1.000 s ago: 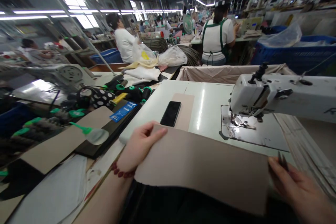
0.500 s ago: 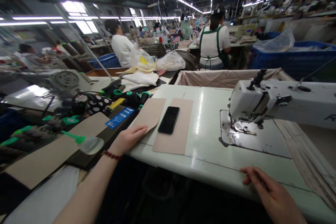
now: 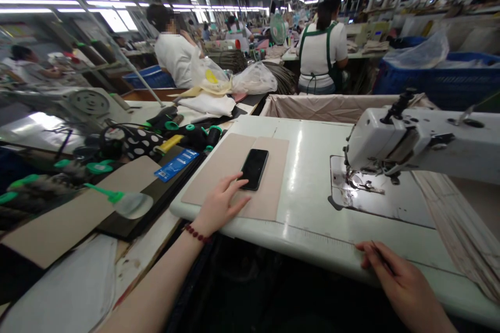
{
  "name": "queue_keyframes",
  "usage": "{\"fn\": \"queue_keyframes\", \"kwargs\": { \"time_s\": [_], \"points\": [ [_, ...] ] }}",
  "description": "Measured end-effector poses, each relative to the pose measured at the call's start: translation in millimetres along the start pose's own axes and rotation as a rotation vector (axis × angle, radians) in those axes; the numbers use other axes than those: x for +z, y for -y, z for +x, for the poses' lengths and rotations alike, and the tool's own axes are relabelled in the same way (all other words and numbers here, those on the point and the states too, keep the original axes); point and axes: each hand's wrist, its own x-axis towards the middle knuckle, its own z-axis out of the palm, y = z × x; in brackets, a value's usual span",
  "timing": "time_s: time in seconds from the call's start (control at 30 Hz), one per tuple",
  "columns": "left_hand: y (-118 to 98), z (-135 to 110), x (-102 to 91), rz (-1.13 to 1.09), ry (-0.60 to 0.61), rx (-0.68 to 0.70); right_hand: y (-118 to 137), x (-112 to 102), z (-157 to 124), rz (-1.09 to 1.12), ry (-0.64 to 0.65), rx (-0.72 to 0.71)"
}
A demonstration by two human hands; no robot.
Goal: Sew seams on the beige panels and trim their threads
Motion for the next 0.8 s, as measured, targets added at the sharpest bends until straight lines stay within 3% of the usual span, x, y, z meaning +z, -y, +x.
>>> {"fn": "queue_keyframes", "kwargs": {
  "time_s": [0.13, 0.23, 0.4, 0.57, 0.8],
  "points": [
    [-22, 31, 32.8, 0.038, -0.086, -0.143, 40, 7, 13, -0.092, 0.019, -0.160],
    [-27, 50, 52.2, 0.069, -0.116, -0.231, 88, 29, 35, -0.207, 0.127, -0.372],
    [-24, 65, 58.9, 0.093, -0.149, -0.297, 141, 76, 86, -0.440, 0.209, -0.651],
    [-17, 74, 46.4, 0.041, -0.141, -0.292, 148, 96, 98, -0.510, 0.200, -0.727],
    [-15, 81, 43.0, -0.029, -0.141, -0.283, 126, 75, 46, -0.514, 0.207, -0.826]
  ]
}}
